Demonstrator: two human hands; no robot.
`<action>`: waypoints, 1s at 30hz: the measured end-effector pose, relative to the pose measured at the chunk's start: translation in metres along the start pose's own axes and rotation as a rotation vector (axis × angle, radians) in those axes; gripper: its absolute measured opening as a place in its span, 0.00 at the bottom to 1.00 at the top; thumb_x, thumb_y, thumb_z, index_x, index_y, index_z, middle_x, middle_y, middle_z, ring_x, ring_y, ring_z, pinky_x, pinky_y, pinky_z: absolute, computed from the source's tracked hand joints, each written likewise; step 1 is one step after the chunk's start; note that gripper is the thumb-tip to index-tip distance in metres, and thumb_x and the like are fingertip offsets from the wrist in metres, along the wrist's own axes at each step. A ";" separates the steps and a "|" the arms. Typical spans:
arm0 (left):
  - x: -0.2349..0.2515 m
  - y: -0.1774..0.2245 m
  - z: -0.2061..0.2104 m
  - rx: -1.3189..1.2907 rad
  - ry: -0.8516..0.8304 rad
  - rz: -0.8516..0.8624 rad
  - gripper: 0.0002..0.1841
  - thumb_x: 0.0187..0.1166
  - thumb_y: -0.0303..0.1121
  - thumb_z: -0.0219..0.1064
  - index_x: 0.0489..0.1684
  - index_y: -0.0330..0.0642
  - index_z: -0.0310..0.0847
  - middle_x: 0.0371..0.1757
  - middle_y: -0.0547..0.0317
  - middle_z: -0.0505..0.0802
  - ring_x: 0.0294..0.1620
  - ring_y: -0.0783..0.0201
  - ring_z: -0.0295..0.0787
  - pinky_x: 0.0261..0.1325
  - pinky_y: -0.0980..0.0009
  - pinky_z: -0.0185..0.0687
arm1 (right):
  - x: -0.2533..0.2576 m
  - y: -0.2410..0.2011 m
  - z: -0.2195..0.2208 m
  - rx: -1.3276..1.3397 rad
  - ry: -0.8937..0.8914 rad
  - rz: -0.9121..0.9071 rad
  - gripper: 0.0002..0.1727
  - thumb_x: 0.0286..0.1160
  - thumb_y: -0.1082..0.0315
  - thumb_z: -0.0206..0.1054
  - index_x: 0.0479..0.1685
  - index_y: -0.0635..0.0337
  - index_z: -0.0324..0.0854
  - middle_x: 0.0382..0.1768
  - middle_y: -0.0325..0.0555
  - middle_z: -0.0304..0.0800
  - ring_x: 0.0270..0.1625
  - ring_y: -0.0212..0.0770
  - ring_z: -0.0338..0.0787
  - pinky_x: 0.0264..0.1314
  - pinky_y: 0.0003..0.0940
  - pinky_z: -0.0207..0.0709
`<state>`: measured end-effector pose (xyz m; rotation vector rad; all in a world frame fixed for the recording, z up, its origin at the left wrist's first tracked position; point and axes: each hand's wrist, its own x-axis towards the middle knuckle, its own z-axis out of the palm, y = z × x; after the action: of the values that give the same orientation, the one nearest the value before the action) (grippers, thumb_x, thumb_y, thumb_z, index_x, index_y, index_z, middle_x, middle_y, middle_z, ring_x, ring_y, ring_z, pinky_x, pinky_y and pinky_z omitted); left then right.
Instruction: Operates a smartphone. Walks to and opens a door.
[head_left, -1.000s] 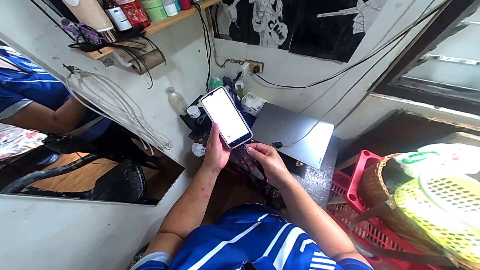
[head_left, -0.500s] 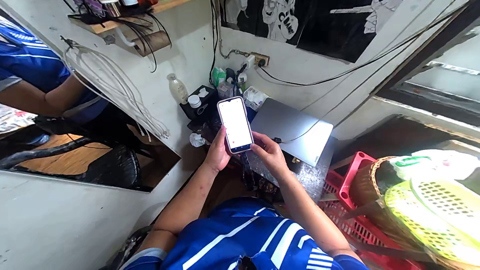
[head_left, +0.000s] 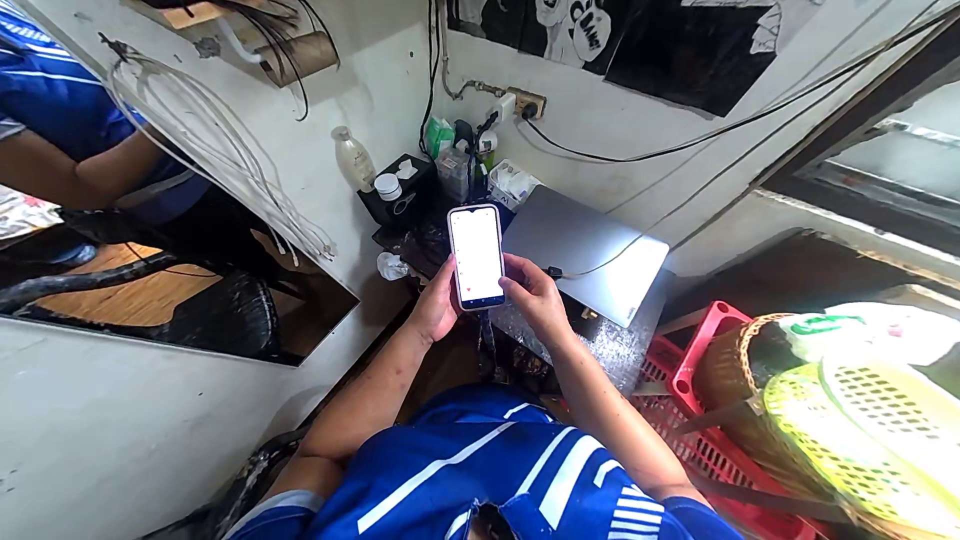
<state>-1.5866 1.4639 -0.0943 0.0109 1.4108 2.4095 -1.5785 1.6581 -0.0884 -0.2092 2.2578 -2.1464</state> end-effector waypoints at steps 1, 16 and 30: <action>0.000 0.000 -0.001 0.003 0.001 -0.006 0.32 0.93 0.58 0.37 0.86 0.48 0.63 0.73 0.48 0.86 0.73 0.51 0.85 0.75 0.49 0.81 | 0.000 0.002 0.000 0.006 -0.014 0.004 0.24 0.78 0.70 0.67 0.75 0.60 0.79 0.61 0.49 0.91 0.57 0.38 0.93 0.61 0.36 0.88; 0.002 0.001 -0.014 0.211 -0.018 -0.090 0.35 0.93 0.60 0.35 0.88 0.48 0.63 0.74 0.50 0.87 0.74 0.53 0.84 0.76 0.52 0.80 | -0.002 0.014 0.000 -0.092 -0.140 0.113 0.43 0.67 0.75 0.74 0.88 0.49 0.65 0.75 0.49 0.81 0.62 0.41 0.91 0.62 0.37 0.89; -0.002 -0.001 -0.012 0.210 -0.044 -0.100 0.35 0.93 0.60 0.34 0.89 0.48 0.60 0.75 0.49 0.86 0.75 0.52 0.83 0.77 0.51 0.80 | -0.010 0.016 -0.001 -0.132 -0.107 0.064 0.44 0.64 0.75 0.75 0.88 0.50 0.65 0.75 0.48 0.81 0.58 0.40 0.92 0.59 0.37 0.89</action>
<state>-1.5871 1.4533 -0.1011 0.0438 1.5978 2.1588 -1.5702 1.6610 -0.1051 -0.2441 2.3143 -1.9096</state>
